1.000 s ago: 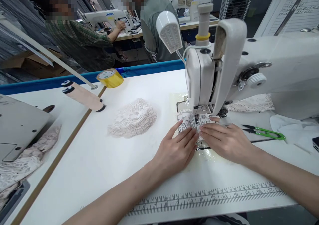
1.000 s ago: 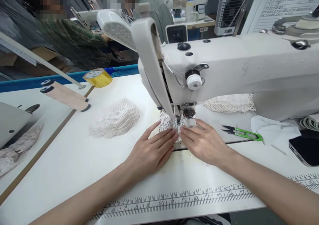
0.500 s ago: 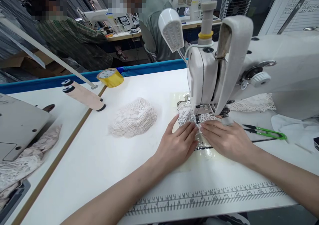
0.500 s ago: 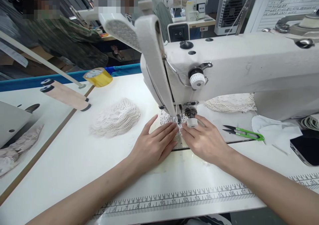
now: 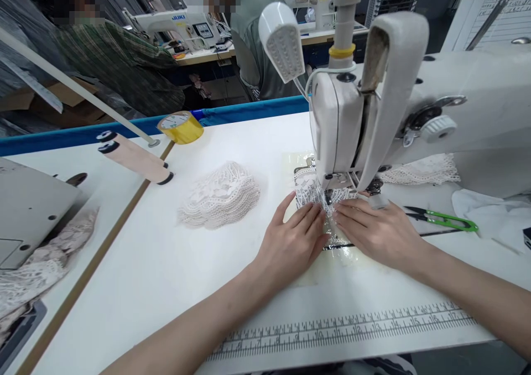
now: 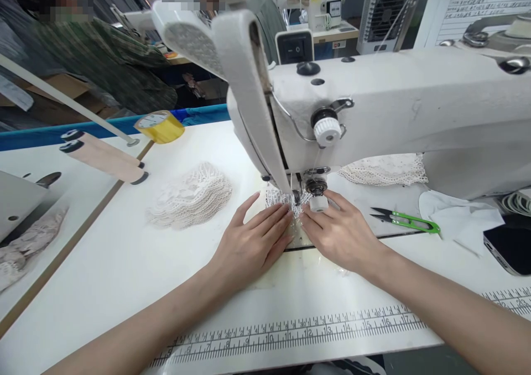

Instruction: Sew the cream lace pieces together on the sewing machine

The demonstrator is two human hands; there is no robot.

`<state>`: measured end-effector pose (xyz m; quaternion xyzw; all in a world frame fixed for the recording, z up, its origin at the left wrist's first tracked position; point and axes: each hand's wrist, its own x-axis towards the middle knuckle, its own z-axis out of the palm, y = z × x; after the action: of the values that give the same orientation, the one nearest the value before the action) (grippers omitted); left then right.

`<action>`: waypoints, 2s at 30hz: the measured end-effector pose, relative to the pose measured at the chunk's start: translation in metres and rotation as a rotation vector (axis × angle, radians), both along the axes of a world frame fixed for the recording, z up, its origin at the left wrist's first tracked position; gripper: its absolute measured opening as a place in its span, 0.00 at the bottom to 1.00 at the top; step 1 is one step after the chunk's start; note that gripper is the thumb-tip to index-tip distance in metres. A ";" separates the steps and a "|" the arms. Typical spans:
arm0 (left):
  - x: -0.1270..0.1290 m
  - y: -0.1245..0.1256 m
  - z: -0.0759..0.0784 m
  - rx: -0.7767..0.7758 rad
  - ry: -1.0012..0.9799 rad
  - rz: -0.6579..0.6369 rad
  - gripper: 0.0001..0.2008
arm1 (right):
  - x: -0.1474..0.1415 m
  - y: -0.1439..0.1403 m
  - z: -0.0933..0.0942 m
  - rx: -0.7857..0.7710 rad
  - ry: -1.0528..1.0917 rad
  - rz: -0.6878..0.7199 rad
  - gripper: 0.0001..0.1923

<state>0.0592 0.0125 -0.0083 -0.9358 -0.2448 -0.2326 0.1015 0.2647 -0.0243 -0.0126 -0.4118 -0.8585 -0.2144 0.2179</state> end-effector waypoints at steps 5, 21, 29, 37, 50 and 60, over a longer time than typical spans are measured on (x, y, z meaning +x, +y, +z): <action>0.002 0.006 0.000 -0.031 -0.009 0.028 0.14 | -0.001 0.002 0.001 -0.003 -0.037 -0.047 0.12; 0.005 0.017 0.000 -0.146 0.004 0.089 0.17 | 0.001 0.005 0.005 -0.009 -0.069 -0.117 0.13; 0.003 0.019 -0.003 -0.167 0.038 0.133 0.21 | 0.004 0.004 0.008 0.001 -0.038 -0.096 0.12; -0.002 0.003 0.005 -0.037 0.044 0.121 0.17 | 0.001 -0.002 0.012 -0.017 0.017 -0.026 0.14; -0.031 0.027 0.035 -0.351 0.035 0.430 0.14 | -0.006 -0.014 0.014 -0.364 0.172 0.419 0.19; -0.039 0.021 0.056 -0.767 0.204 0.304 0.19 | -0.013 -0.023 0.023 -0.323 0.252 0.411 0.02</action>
<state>0.0203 0.0333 0.0481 -0.8772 -0.4376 -0.0131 -0.1971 0.2519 -0.0477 0.0109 -0.2819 -0.9131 0.0265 0.2933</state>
